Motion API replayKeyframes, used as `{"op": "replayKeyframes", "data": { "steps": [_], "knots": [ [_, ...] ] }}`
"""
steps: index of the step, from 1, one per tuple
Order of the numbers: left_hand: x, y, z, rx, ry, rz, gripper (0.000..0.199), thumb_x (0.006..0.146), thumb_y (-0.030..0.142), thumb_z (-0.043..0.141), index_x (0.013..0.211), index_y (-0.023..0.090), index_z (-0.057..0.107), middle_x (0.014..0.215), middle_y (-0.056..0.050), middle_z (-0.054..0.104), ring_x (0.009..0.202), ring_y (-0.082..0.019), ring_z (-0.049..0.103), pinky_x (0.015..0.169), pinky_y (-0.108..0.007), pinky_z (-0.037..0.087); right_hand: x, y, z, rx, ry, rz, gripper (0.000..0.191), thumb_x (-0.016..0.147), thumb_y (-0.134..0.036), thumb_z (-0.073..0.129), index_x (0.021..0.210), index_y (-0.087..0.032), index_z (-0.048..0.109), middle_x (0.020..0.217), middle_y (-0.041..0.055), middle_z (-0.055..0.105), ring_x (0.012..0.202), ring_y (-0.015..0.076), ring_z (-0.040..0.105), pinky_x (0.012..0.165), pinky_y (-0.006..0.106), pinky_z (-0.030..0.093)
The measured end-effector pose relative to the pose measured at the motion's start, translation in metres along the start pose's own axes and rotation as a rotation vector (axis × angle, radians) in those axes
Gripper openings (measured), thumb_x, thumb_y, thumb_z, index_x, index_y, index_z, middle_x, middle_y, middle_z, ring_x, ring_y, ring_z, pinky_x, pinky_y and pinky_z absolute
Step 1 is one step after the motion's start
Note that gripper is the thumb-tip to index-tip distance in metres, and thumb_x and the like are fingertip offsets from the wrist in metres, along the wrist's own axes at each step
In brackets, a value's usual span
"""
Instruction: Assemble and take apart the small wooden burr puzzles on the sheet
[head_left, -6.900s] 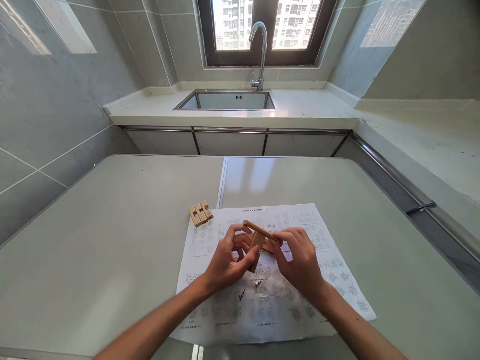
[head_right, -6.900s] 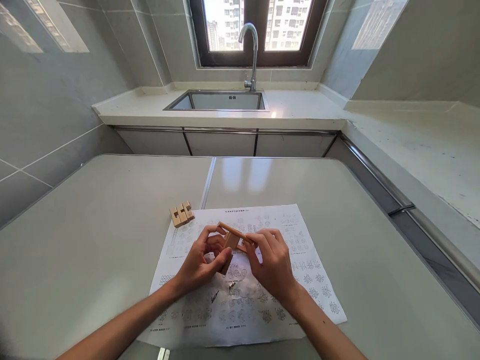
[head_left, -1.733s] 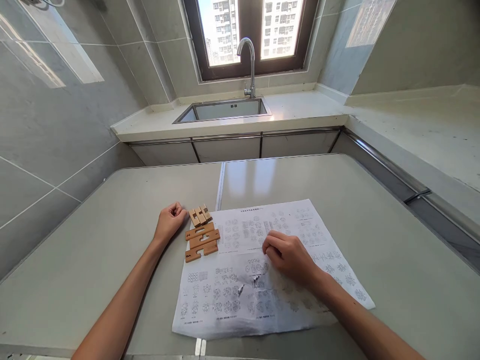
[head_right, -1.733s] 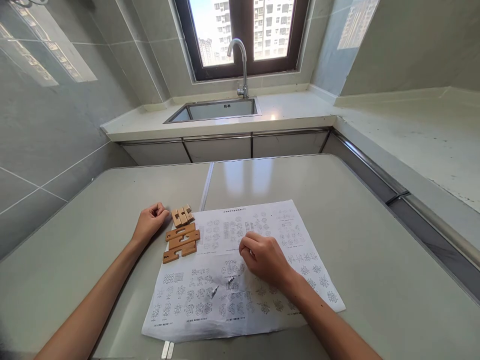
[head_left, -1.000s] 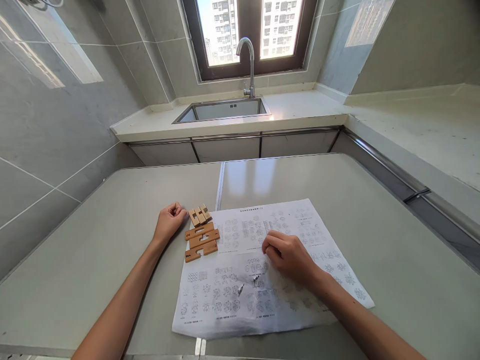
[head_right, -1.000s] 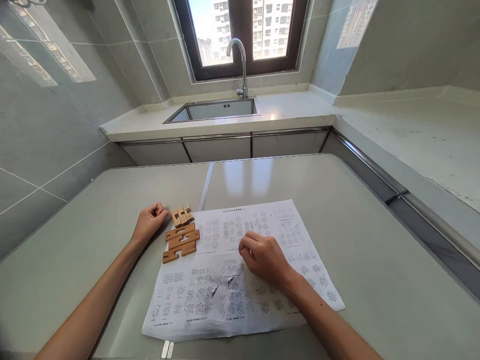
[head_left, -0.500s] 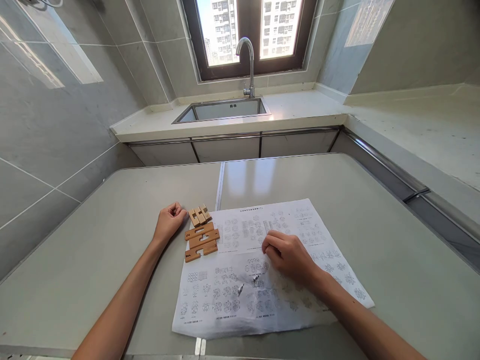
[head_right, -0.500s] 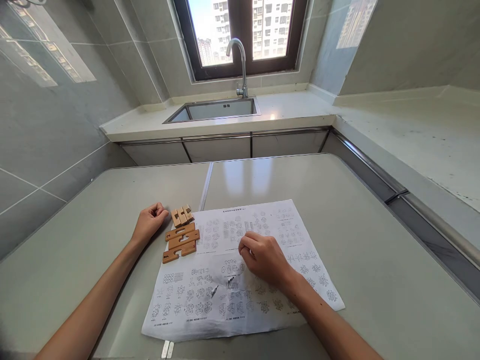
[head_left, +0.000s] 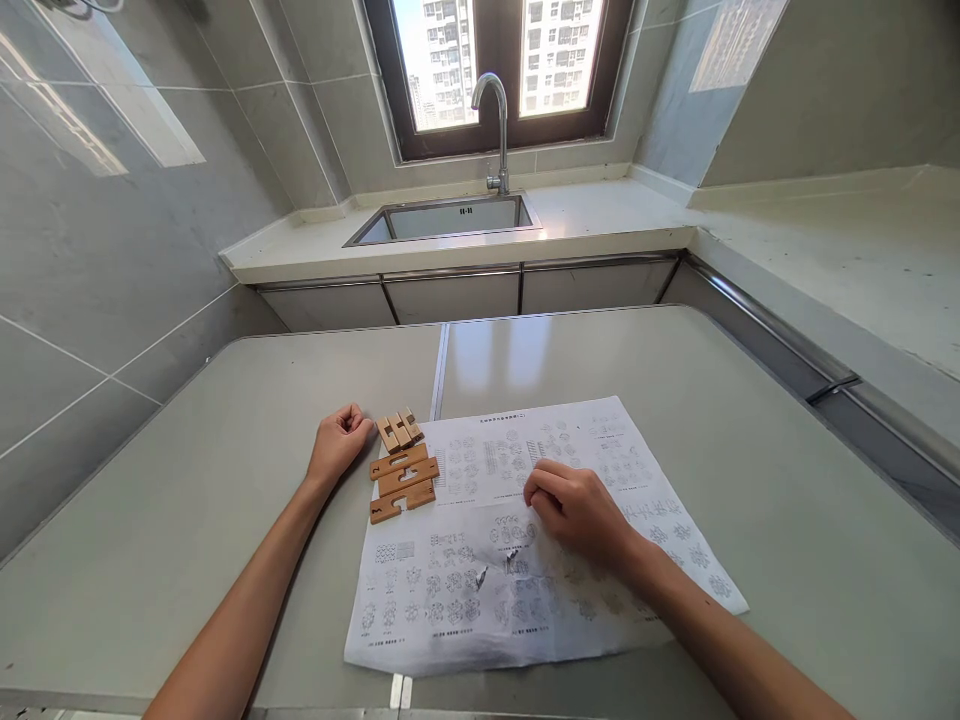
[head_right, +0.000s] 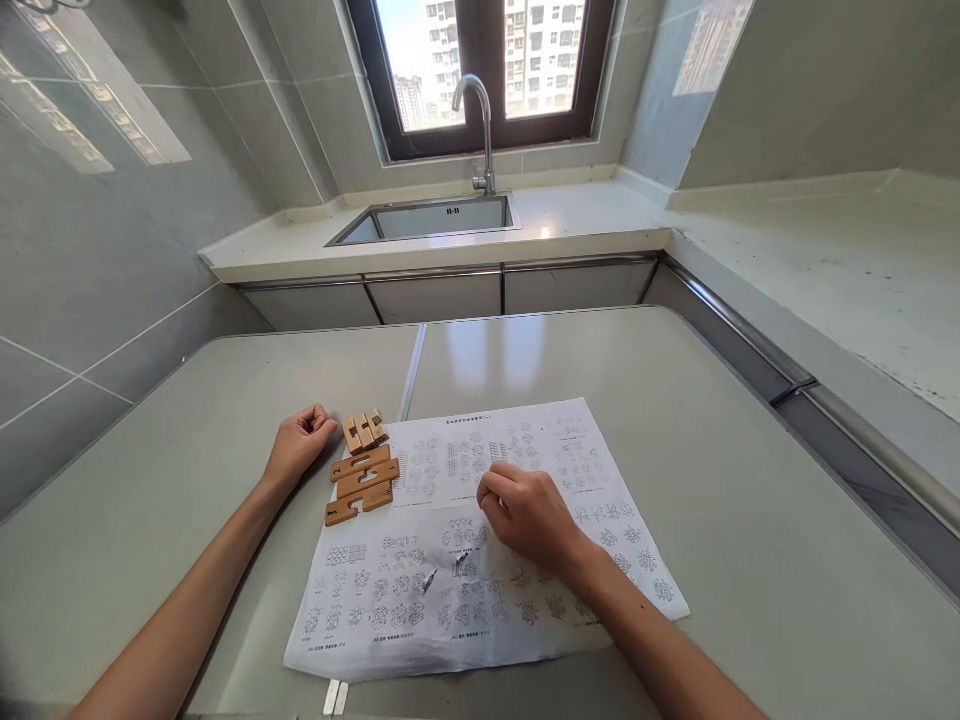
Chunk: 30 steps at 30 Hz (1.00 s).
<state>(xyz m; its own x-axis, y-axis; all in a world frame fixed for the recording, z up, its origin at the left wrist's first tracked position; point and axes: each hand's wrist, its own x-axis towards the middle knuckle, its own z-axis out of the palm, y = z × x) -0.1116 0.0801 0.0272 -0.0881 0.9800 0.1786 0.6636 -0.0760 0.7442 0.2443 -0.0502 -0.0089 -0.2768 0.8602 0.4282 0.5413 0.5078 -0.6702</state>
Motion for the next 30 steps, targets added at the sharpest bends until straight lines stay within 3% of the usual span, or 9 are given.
{"op": "replayKeyframes", "data": {
  "steps": [30],
  "knots": [
    [-0.002,0.0047,-0.0004,0.006,-0.004,-0.007,0.028,0.073,0.029,0.056,0.066,0.023,0.029,0.061,0.007,0.032,0.059,-0.012,0.028,0.056,-0.025,0.025,0.0004,-0.0018,-0.0015,0.009,-0.001,0.004,0.028,0.089,-0.001,0.046,0.072,-0.02,0.059,0.07,-0.001,0.061,0.055,0.0108,0.042,0.052,0.025,0.03]
  ]
}}
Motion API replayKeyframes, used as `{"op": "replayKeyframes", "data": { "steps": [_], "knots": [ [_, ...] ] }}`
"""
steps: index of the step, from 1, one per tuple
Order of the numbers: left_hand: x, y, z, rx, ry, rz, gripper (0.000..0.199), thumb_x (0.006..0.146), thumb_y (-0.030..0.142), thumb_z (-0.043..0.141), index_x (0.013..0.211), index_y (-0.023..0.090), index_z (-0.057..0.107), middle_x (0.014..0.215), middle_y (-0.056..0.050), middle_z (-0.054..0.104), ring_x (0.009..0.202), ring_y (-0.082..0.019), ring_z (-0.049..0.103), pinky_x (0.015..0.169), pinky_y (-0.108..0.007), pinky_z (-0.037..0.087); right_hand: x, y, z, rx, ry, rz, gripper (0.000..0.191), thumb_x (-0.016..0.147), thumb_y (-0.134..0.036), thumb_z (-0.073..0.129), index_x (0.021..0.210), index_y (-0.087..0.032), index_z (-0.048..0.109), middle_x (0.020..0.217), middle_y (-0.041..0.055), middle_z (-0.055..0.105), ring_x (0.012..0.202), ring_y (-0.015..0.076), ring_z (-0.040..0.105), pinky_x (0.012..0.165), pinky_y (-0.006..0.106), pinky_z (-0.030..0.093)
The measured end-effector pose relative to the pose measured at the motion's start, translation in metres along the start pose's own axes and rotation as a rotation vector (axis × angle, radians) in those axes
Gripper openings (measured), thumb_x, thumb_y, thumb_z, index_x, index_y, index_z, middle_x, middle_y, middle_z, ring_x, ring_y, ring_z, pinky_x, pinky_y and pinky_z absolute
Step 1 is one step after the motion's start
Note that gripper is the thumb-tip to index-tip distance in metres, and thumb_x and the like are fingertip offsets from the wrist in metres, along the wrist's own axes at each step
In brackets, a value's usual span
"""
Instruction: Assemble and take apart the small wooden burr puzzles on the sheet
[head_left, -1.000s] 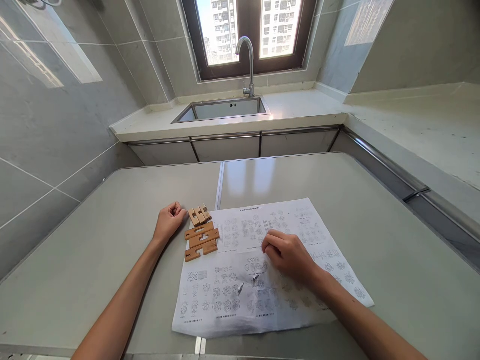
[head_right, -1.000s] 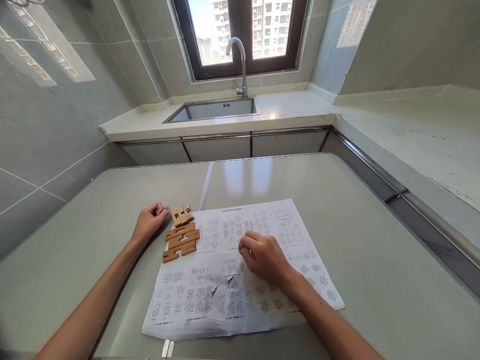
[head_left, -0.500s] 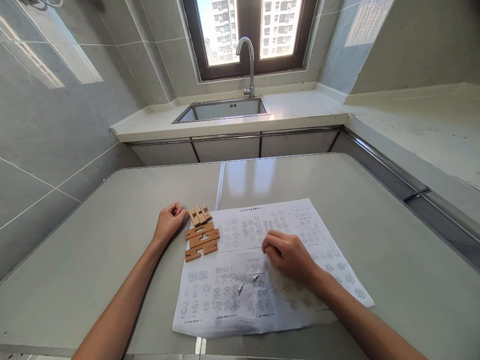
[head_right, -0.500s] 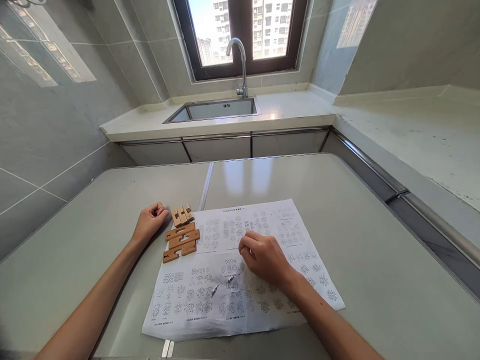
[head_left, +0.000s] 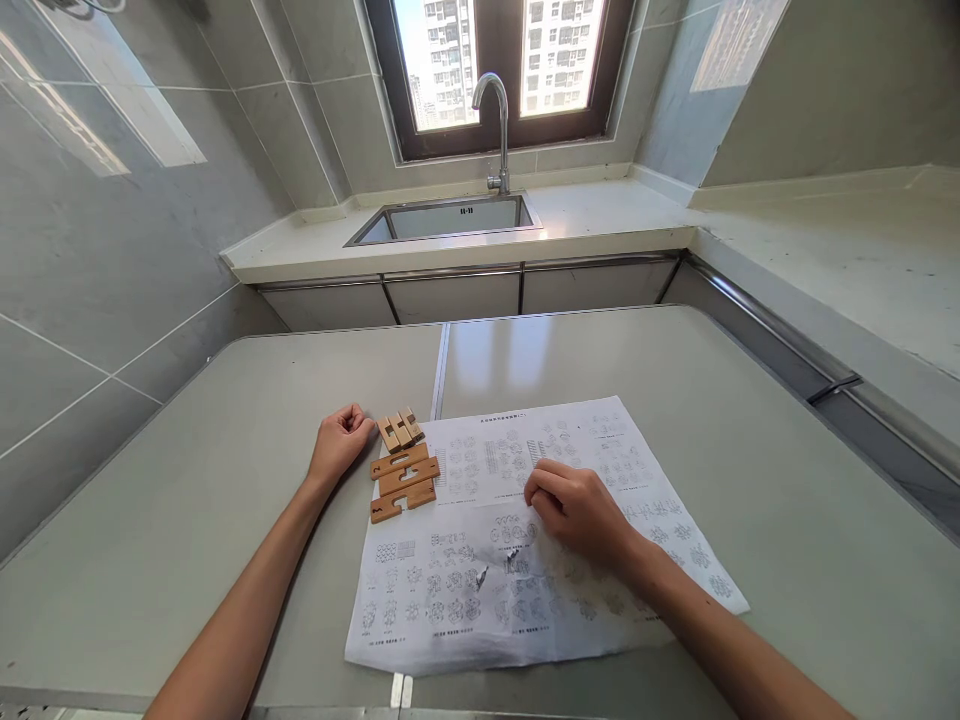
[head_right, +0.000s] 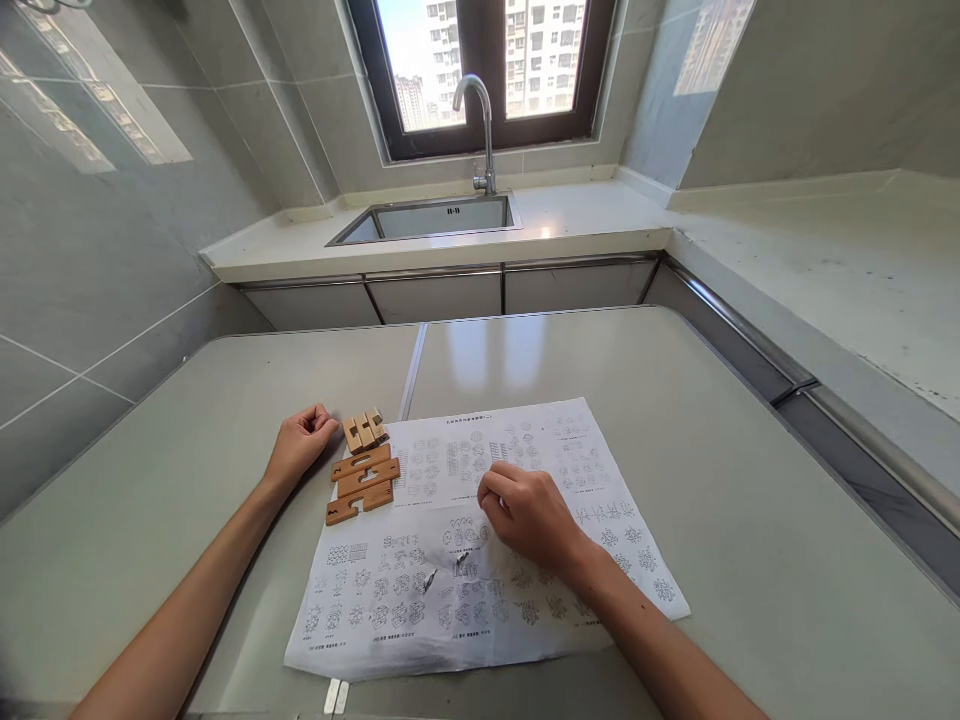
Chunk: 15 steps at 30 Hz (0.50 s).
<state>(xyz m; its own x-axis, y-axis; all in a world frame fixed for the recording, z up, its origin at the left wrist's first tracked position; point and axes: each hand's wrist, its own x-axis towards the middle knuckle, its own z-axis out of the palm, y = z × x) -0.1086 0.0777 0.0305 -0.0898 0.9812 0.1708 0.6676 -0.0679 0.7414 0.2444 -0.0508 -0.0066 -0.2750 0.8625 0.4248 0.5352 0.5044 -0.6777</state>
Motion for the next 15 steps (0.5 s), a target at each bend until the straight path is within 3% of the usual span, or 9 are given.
{"op": "replayKeyframes", "data": {
  "steps": [15],
  "knots": [
    [0.0013,-0.0023,0.0007,-0.005,-0.001,0.0,0.028,0.072,0.029,0.056,0.065,0.023,0.03,0.06,0.006,0.032,0.059,-0.012,0.027,0.056,-0.025,0.025,0.0003,-0.0004,-0.0007,-0.015,-0.002,0.002,0.028,0.089,-0.002,0.046,0.072,-0.021,0.059,0.07,-0.0004,0.062,0.055,0.0114,0.044,0.052,0.026,0.032]
  ]
}}
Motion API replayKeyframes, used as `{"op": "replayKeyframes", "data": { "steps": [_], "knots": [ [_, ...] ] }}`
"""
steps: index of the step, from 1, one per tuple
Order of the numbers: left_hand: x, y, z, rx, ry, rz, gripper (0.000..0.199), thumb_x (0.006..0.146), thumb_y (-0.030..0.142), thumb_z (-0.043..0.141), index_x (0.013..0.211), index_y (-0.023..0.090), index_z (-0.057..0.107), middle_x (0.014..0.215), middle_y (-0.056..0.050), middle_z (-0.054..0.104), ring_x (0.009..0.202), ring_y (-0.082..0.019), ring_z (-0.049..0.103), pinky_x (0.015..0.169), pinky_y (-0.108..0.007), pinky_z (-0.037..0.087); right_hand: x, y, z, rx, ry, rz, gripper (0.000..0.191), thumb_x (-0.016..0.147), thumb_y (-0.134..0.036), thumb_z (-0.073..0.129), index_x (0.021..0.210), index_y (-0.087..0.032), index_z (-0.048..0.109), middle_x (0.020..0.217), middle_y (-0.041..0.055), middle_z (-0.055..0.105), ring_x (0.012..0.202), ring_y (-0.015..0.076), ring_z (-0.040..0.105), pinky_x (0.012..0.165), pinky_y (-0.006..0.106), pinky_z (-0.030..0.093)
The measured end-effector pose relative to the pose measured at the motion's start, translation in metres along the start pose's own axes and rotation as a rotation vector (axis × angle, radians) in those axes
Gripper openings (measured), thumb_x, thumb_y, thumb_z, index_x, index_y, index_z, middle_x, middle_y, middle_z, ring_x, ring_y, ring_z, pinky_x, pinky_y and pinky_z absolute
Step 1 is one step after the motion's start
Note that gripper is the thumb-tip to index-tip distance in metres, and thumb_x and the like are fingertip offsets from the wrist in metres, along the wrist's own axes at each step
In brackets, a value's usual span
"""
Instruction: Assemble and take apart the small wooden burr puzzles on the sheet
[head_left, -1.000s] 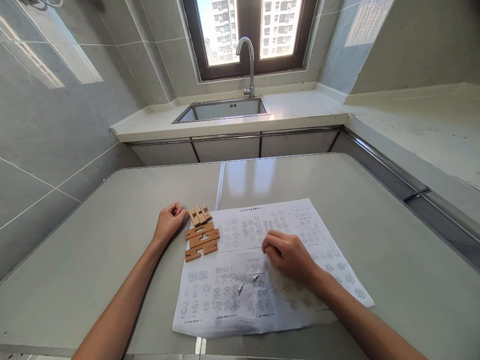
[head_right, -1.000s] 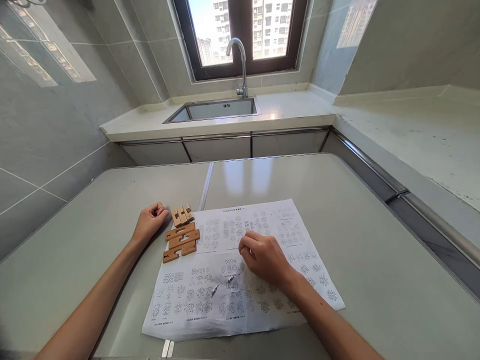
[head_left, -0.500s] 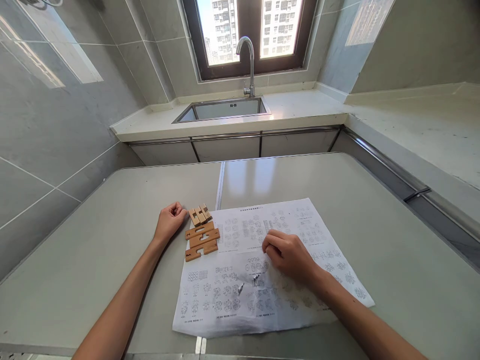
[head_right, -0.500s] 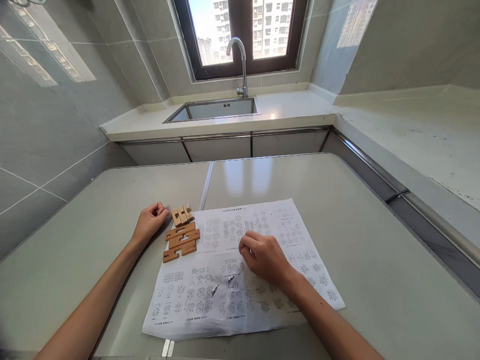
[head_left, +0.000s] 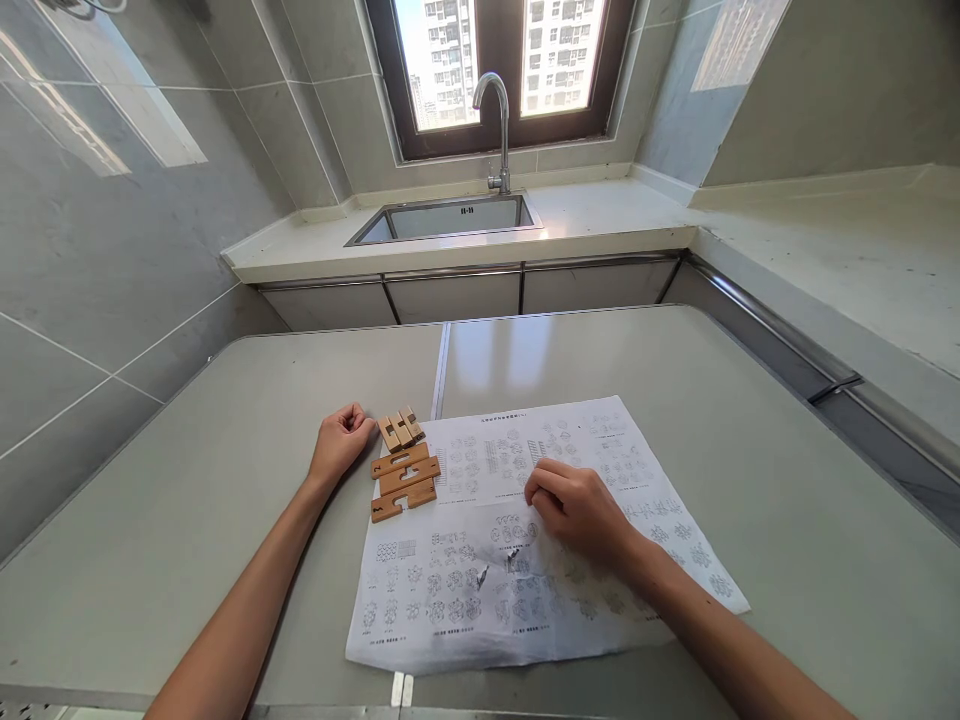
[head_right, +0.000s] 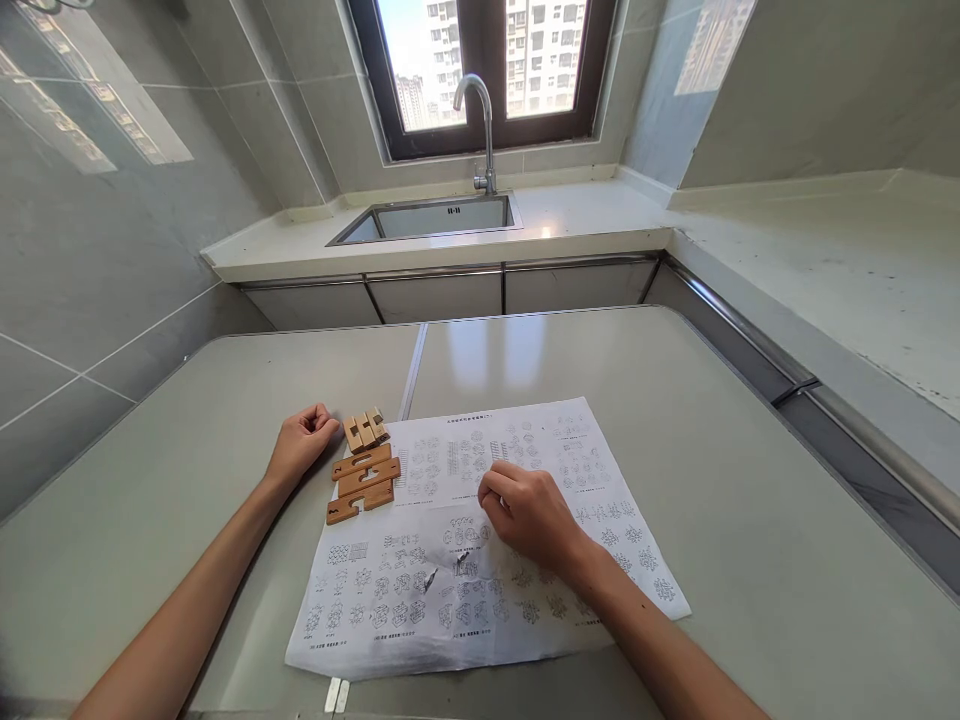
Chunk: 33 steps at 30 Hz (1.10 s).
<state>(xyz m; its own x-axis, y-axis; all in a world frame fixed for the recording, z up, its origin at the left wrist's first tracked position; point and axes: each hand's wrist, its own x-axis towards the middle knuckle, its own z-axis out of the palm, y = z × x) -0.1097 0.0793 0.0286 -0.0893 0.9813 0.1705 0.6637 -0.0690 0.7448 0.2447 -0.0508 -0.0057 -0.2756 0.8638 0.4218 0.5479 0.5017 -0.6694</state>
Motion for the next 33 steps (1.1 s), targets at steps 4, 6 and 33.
{"op": "replayKeyframes", "data": {
  "steps": [4,6,33],
  "knots": [
    [0.0,0.0,0.0,0.002,-0.003,0.006,0.028,0.072,0.029,0.056,0.065,0.023,0.03,0.06,0.007,0.032,0.059,-0.012,0.028,0.056,-0.025,0.025,0.0,0.0,0.0,0.006,-0.004,0.0,0.028,0.089,-0.002,0.046,0.072,-0.021,0.059,0.07,-0.0006,0.061,0.055,0.0113,0.045,0.053,0.026,0.032],
    [0.0,0.0,0.0,0.004,-0.004,0.008,0.028,0.072,0.029,0.056,0.065,0.023,0.03,0.06,0.007,0.032,0.059,-0.011,0.027,0.056,-0.025,0.025,0.0,0.001,0.001,0.007,-0.002,0.0,0.028,0.089,-0.002,0.046,0.072,-0.021,0.059,0.071,-0.0007,0.061,0.055,0.0111,0.045,0.053,0.026,0.032],
    [-0.023,0.024,0.009,0.033,-0.107,0.327,0.022,0.09,0.043,0.066,0.096,0.022,0.063,0.11,-0.006,0.072,0.102,-0.022,0.063,0.095,-0.033,0.049,0.0,0.0,-0.001,0.003,-0.004,-0.002,0.028,0.089,-0.003,0.045,0.072,-0.021,0.057,0.071,-0.0001,0.061,0.056,0.0115,0.045,0.054,0.026,0.031]
  ]
}}
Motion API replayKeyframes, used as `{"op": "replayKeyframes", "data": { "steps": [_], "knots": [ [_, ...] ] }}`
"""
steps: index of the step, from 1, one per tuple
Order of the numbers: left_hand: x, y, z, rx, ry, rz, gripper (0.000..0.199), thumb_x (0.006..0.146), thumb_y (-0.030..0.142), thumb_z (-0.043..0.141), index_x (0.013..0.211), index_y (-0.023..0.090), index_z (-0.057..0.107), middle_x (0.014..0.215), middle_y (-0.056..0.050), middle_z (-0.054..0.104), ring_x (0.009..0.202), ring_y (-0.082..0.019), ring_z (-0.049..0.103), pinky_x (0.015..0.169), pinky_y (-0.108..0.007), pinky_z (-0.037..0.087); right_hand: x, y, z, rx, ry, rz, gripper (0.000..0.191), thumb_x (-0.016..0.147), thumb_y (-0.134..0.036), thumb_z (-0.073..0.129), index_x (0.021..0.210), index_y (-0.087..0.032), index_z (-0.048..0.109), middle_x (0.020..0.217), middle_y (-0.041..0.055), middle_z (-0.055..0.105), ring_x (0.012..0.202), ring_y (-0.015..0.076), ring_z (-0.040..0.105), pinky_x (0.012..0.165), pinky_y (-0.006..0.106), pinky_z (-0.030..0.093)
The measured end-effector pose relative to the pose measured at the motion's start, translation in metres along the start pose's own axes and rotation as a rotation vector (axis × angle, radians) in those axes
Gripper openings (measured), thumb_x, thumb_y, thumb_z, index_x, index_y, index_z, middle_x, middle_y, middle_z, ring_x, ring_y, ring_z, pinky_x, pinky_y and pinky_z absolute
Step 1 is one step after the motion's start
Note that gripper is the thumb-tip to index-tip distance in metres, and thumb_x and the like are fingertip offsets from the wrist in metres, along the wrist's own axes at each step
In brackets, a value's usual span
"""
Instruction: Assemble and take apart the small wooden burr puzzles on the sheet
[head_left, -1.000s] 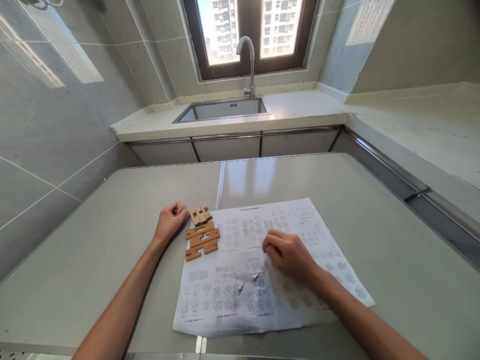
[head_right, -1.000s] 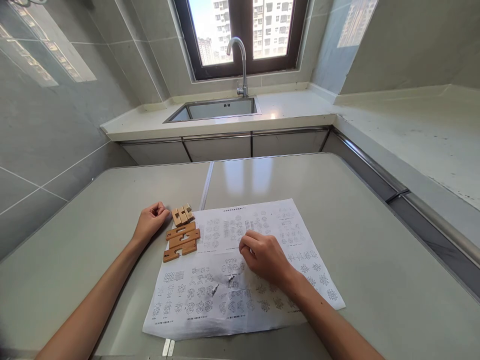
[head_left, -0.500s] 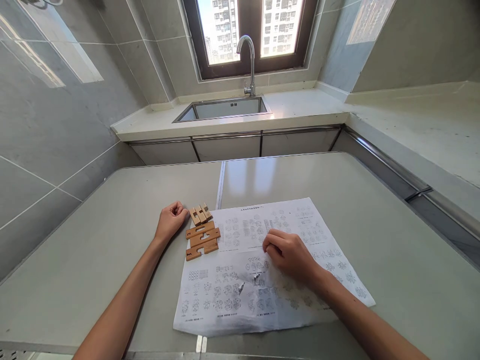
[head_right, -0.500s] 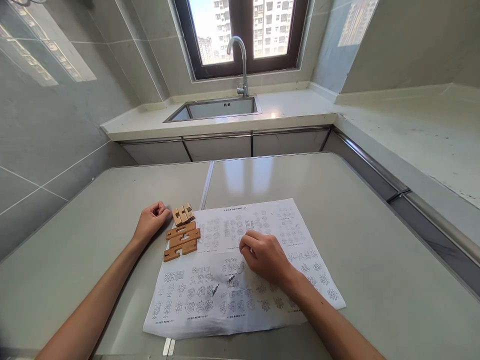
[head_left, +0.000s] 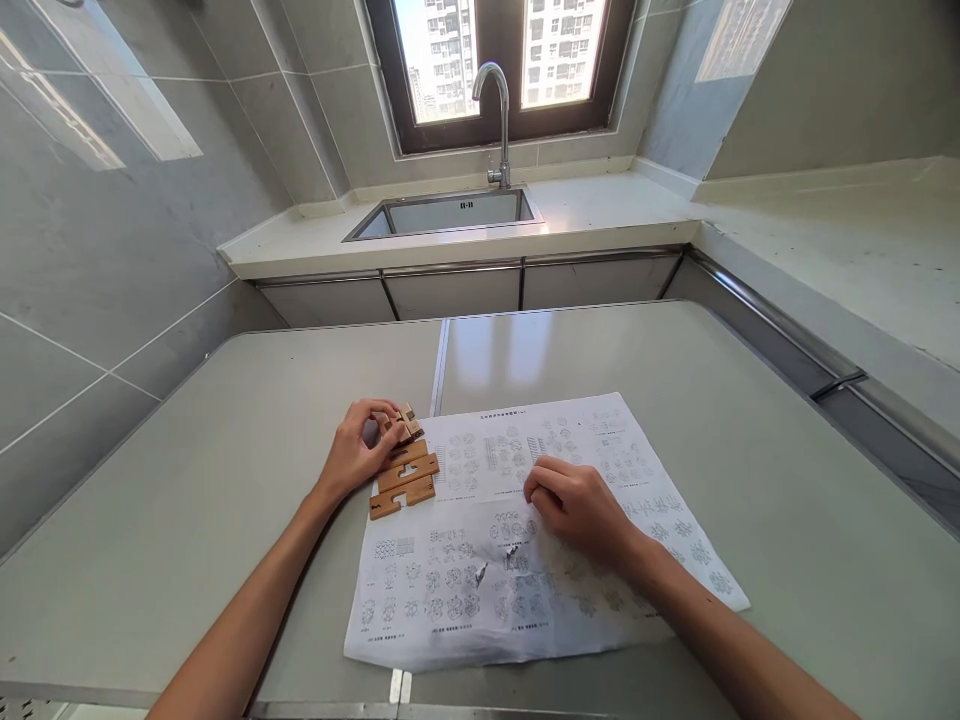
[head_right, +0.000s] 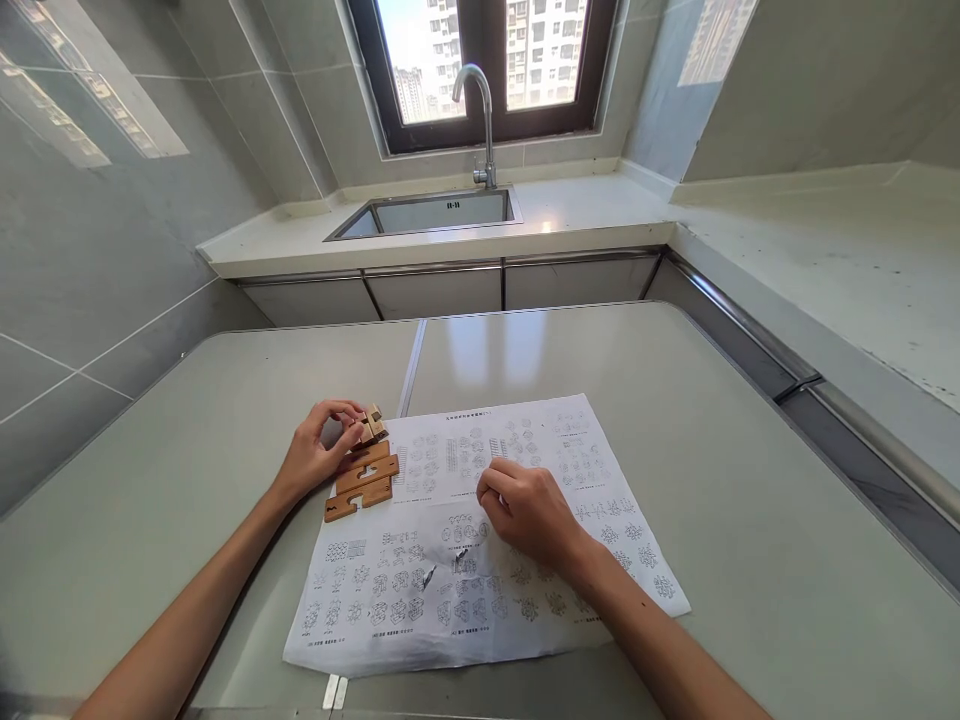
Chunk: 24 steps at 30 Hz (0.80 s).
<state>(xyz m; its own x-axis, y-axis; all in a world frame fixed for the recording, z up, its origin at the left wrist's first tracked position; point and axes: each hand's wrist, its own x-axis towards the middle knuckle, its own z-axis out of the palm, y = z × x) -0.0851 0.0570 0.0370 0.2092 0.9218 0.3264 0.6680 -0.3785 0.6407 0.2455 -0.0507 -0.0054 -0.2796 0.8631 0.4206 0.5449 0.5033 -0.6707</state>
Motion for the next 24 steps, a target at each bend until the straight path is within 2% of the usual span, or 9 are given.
{"op": "replayKeyframes", "data": {
  "steps": [2,4,8,16,24],
  "knots": [
    [-0.002,0.005,0.003,0.039,-0.11,0.117,0.029,0.091,0.043,0.069,0.112,0.023,0.066,0.128,-0.008,0.071,0.121,-0.026,0.061,0.107,-0.038,0.046,0.0,0.0,0.0,-0.002,-0.002,0.0,0.028,0.089,-0.003,0.046,0.072,-0.021,0.058,0.071,0.0,0.062,0.056,0.0114,0.045,0.054,0.026,0.032],
    [-0.003,0.009,0.007,0.11,-0.18,0.209,0.036,0.093,0.043,0.07,0.123,0.024,0.065,0.138,-0.01,0.068,0.135,-0.03,0.054,0.116,-0.045,0.04,0.0,0.001,0.0,-0.003,0.001,-0.001,0.028,0.089,-0.002,0.046,0.073,-0.021,0.058,0.071,0.0,0.062,0.056,0.0113,0.045,0.054,0.026,0.032],
    [-0.004,0.009,0.011,0.196,-0.202,0.245,0.037,0.098,0.044,0.065,0.131,0.028,0.065,0.148,-0.008,0.063,0.146,-0.032,0.044,0.122,-0.053,0.033,-0.001,0.002,0.0,-0.002,0.005,-0.007,0.028,0.089,-0.002,0.046,0.072,-0.021,0.058,0.071,-0.0003,0.062,0.056,0.011,0.044,0.053,0.026,0.031],
    [-0.002,-0.004,0.015,0.202,-0.184,0.195,0.03,0.105,0.044,0.055,0.128,0.029,0.067,0.149,-0.007,0.061,0.141,-0.031,0.051,0.12,-0.056,0.039,0.0,0.001,0.0,-0.015,0.0,-0.013,0.028,0.089,-0.002,0.045,0.072,-0.02,0.058,0.072,-0.0006,0.061,0.056,0.0108,0.045,0.053,0.026,0.03],
    [-0.001,-0.006,0.015,0.135,-0.121,0.061,0.034,0.102,0.053,0.059,0.12,0.028,0.071,0.146,-0.009,0.059,0.135,-0.03,0.057,0.113,-0.05,0.049,-0.001,0.002,0.001,-0.025,-0.001,-0.021,0.028,0.09,-0.003,0.044,0.072,-0.02,0.057,0.071,-0.0011,0.06,0.056,0.0107,0.043,0.053,0.026,0.029]
  ]
}}
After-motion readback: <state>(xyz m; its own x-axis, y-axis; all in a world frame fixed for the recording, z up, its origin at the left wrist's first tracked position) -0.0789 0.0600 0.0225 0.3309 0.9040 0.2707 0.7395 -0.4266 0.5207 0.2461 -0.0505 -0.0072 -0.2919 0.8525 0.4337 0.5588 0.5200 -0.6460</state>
